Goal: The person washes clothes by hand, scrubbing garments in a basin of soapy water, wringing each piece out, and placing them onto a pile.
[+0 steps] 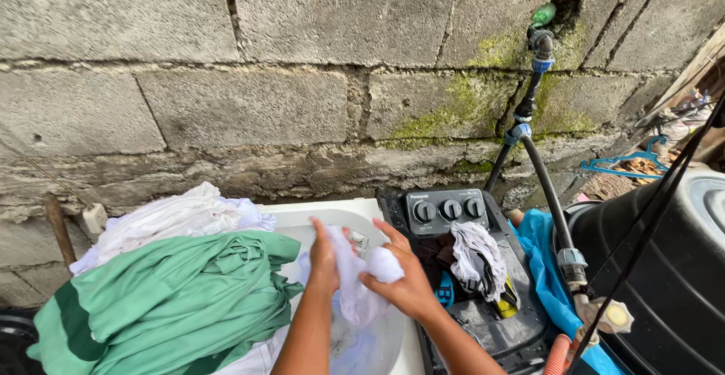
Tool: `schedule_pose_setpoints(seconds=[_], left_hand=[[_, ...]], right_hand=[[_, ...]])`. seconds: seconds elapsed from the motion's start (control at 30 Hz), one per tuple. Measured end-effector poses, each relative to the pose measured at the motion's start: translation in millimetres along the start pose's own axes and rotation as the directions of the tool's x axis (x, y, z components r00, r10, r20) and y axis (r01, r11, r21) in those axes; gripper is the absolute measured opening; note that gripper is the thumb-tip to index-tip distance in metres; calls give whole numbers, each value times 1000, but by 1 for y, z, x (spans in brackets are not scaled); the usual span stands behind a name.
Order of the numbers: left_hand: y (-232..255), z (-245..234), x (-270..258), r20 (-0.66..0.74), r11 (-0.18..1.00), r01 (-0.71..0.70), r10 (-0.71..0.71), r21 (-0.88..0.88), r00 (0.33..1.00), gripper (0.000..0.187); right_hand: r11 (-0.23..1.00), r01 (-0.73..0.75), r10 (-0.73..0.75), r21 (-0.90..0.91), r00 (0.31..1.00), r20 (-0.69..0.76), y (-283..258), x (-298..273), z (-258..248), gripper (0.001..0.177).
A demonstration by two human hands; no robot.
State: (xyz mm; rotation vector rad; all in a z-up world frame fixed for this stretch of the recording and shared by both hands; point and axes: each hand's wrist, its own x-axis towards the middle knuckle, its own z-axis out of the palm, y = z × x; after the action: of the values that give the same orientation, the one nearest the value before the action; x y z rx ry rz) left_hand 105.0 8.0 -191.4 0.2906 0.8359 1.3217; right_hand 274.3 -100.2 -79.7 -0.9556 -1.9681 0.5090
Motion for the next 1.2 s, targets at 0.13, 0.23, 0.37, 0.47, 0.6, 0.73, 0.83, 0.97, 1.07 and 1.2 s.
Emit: schedule_pose_setpoints(seconds=[0.13, 0.23, 0.37, 0.47, 0.6, 0.73, 0.83, 0.97, 1.07, 1.2], left_hand=[[17, 37, -28, 105, 923, -234, 211, 306, 972, 91], [30, 38, -38, 211, 916, -153, 77, 371, 974, 92], [31, 23, -24, 221, 892, -125, 29, 434, 975, 94], [25, -3, -12, 204, 928, -136, 67, 346, 977, 98], [11, -25, 20, -48, 957, -197, 212, 213, 976, 95], [-7, -70, 2, -123, 875, -241, 318, 421, 940, 81], [-21, -61, -53, -296, 998, 37, -49, -47, 954, 64], [-20, -9, -115, 28, 873, 169, -176, -458, 984, 72], [-7, 5, -123, 98, 746, 103, -51, -658, 994, 68], [6, 3, -108, 22, 785, -150, 204, -601, 979, 49]], right_hand=[[986, -40, 43, 165, 999, -17, 3, 20, 28, 53], [928, -111, 109, 355, 994, 28, -5, 21, 40, 76], [891, -108, 108, 440, 994, 26, -3, 19, 52, 62], [884, -110, 118, 454, 993, 12, 14, 17, 66, 39], [914, -74, 140, 398, 980, -139, 19, 18, 90, 17], [946, -51, 154, 321, 940, -304, -10, 26, 77, 44], [980, -28, 94, 196, 937, -338, -18, 28, 69, 36], [972, 191, -106, 137, 877, -469, -22, 35, 72, 19], [923, 309, -161, 229, 851, -501, -27, 30, 75, 19], [820, 207, 98, 533, 868, -487, -21, 24, 73, 15]])
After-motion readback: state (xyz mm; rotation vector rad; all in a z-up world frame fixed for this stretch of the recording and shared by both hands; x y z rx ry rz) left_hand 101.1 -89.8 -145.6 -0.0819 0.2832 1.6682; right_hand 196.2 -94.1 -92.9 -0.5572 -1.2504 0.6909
